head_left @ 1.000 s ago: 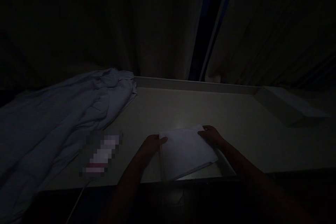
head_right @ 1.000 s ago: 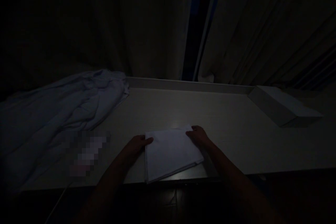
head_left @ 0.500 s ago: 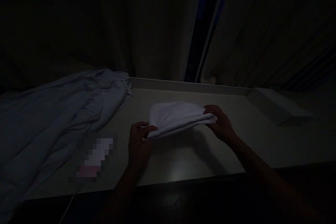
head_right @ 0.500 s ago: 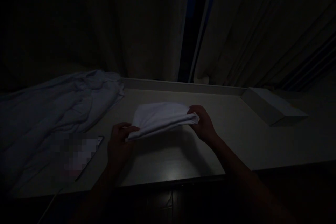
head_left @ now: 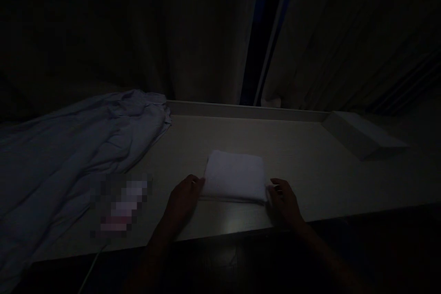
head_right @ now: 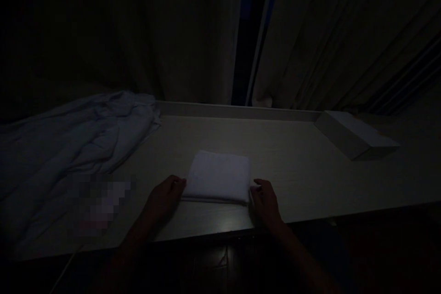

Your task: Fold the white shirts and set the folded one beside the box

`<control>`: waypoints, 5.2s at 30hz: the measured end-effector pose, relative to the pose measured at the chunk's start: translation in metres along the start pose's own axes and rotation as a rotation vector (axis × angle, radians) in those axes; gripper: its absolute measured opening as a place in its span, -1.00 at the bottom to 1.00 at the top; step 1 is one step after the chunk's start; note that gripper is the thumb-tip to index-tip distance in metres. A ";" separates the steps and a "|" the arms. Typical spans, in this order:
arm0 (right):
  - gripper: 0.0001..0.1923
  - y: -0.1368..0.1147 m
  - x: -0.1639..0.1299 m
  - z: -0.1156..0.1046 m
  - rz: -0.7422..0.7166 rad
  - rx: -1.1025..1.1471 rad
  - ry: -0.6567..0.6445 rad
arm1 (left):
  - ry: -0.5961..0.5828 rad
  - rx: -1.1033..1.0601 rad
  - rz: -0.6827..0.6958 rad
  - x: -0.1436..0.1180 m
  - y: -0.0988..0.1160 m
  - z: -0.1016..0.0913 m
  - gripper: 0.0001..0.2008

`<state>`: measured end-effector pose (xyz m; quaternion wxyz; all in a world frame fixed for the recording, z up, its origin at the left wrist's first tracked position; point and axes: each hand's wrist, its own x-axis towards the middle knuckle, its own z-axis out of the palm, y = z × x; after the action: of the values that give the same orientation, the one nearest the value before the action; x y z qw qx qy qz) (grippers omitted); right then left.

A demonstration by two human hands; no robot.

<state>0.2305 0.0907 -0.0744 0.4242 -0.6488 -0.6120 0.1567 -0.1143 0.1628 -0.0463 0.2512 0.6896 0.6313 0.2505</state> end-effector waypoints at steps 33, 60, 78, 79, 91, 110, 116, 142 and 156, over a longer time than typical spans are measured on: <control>-0.41 -0.001 -0.006 0.040 0.074 -0.128 0.190 | -0.338 -0.229 -0.129 0.010 -0.004 0.021 -0.57; -0.67 -0.033 -0.046 0.057 -0.420 -0.527 -0.187 | 0.103 0.101 0.277 0.004 0.025 0.048 -0.46; -0.61 -0.045 -0.038 0.055 -0.439 -0.577 -0.343 | 0.086 -0.296 0.080 0.010 0.013 0.047 -0.44; -0.59 -0.047 -0.038 0.056 -0.436 -0.579 -0.350 | 0.077 -0.329 0.063 0.011 0.011 0.047 -0.44; -0.45 -0.074 -0.049 0.078 -0.512 -0.478 -0.490 | -0.035 -0.347 0.057 0.009 0.009 0.047 -0.37; -0.52 -0.088 -0.081 0.116 -0.681 -0.309 -0.454 | 0.249 0.047 0.435 -0.003 0.026 0.036 -0.53; -0.74 -0.036 -0.071 0.049 -0.295 -0.252 0.052 | 0.059 0.344 0.759 -0.031 0.060 0.047 -0.31; -0.63 -0.003 0.006 0.012 0.044 -0.429 -0.132 | 0.006 0.419 0.632 -0.032 0.045 0.085 -0.42; -0.72 0.003 -0.006 0.004 0.075 -0.189 -0.115 | -0.006 0.468 0.645 -0.033 0.049 0.081 -0.40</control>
<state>0.2284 0.0873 -0.0815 0.3191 -0.6985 -0.6225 0.1510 -0.0268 0.1236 -0.0752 -0.0027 0.8918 0.4218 0.1638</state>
